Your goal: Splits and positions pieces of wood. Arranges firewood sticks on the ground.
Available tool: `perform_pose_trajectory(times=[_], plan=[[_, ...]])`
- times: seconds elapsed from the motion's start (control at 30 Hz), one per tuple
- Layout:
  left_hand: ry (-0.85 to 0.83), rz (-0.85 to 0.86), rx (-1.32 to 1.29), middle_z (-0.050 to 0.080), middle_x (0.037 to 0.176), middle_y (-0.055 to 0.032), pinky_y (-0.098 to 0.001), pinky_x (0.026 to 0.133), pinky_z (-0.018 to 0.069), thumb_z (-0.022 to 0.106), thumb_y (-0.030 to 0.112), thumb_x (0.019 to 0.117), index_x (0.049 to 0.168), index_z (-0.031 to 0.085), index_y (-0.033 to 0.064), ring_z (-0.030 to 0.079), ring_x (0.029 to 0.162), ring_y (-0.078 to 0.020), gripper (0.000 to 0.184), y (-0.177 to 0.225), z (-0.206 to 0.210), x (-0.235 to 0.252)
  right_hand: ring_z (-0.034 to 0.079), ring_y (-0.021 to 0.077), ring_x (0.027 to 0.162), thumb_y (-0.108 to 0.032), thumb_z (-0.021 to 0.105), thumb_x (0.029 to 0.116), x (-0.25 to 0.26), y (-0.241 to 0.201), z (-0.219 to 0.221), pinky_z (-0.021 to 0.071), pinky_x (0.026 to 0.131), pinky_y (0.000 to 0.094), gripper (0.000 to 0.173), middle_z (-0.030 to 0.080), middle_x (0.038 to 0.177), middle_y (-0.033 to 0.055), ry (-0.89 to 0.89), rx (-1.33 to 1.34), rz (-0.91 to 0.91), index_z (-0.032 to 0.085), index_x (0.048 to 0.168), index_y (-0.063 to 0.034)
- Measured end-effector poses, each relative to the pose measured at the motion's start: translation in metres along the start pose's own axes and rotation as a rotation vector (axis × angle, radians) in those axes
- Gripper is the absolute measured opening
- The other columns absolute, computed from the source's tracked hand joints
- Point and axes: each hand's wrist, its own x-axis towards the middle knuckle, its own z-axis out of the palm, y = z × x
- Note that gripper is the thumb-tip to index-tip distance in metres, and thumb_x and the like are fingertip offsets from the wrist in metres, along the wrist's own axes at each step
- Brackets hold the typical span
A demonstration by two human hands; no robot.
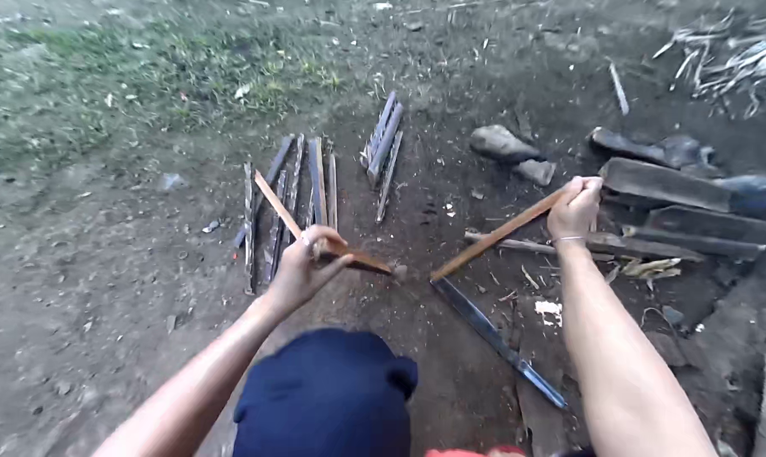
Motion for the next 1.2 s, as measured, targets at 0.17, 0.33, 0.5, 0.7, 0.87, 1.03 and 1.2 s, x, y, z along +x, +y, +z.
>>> perform_pose_trajectory(times=[0.17,0.33,0.5,0.7,0.87,1.03,1.2], plan=[[0.198,-0.154,-0.06,0.071,0.115,0.0032,-0.0302,0.095,0.0597,0.081,0.021,0.0865,0.124,0.059,0.0101,0.07,0.104,-0.0068,0.045,0.002,-0.082,-0.001,0.064,0.0476,0.112,-0.033,0.038,0.1119,0.005,-0.056,-0.014,0.0483,0.099,0.0596,0.051,0.064,0.119,0.0353,0.026,0.007,-0.326,0.055,0.126,0.0126],[0.31,0.133,0.144,0.068,0.125,0.0003,-0.0414,0.106,0.0551,0.08,0.017,0.0895,0.122,0.062,0.0159,0.065,0.121,-0.0194,0.037,-0.004,-0.139,0.005,0.067,0.0275,0.092,-0.03,0.047,0.1107,-0.013,-0.142,-0.026,0.0538,0.084,0.0396,0.042,0.066,0.103,0.0255,0.298,0.189,-0.568,0.06,0.115,0.0101],[0.192,0.307,0.469,0.063,0.125,-0.0197,-0.0372,0.109,0.0488,0.068,0.005,0.0981,0.112,0.062,-0.001,0.061,0.127,-0.0254,0.016,-0.049,-0.119,0.005,0.065,0.0237,0.102,-0.034,0.051,0.1082,-0.084,-0.214,0.038,0.0537,0.093,0.0368,0.033,0.064,0.101,0.0167,0.347,0.552,-0.988,0.057,0.103,-0.0018],[-0.578,-0.165,0.561,0.05,0.15,-0.0298,-0.0744,0.117,0.0254,0.08,0.001,0.0832,0.145,0.059,0.0119,0.037,0.146,-0.0513,0.066,-0.145,-0.091,-0.062,0.063,0.0411,0.127,-0.042,0.07,0.0952,-0.229,-0.154,0.187,0.0556,0.101,0.052,0.049,0.063,0.138,0.0246,-0.58,0.26,-0.984,0.07,0.124,-0.0026],[-0.767,-0.343,0.6,0.029,0.163,-0.0315,-0.0778,0.117,0.0108,0.086,0.046,0.0801,0.163,0.032,0.0144,0.016,0.153,-0.0551,0.103,-0.163,-0.075,-0.032,0.039,0.0415,0.15,-0.04,0.062,0.1005,-0.193,-0.046,0.178,0.0349,0.12,0.0574,0.056,0.043,0.159,0.0247,-0.849,-0.139,-0.553,0.061,0.141,-0.0021],[-0.429,-0.534,0.374,0.049,0.15,-0.0257,-0.0597,0.115,0.038,0.067,0.037,0.1005,0.154,0.043,0.0028,0.044,0.142,-0.0438,0.068,-0.202,0.014,0.102,0.046,0.0472,0.142,-0.035,0.063,0.1017,-0.159,0.092,0.125,0.0391,0.115,0.062,0.054,0.049,0.152,0.0286,-0.718,-0.422,-0.057,0.06,0.14,0.0028],[-0.267,-0.854,0.185,0.053,0.142,-0.0324,-0.0641,0.11,0.0413,0.067,0.047,0.0983,0.144,0.05,-0.0054,0.048,0.136,-0.049,0.072,-0.244,0.127,0.197,0.051,0.0578,0.132,-0.042,0.07,0.0973,-0.201,0.163,0.057,0.0439,0.106,0.0677,0.065,0.053,0.14,0.0386,-0.708,-0.48,0.147,0.061,0.134,0.011]])
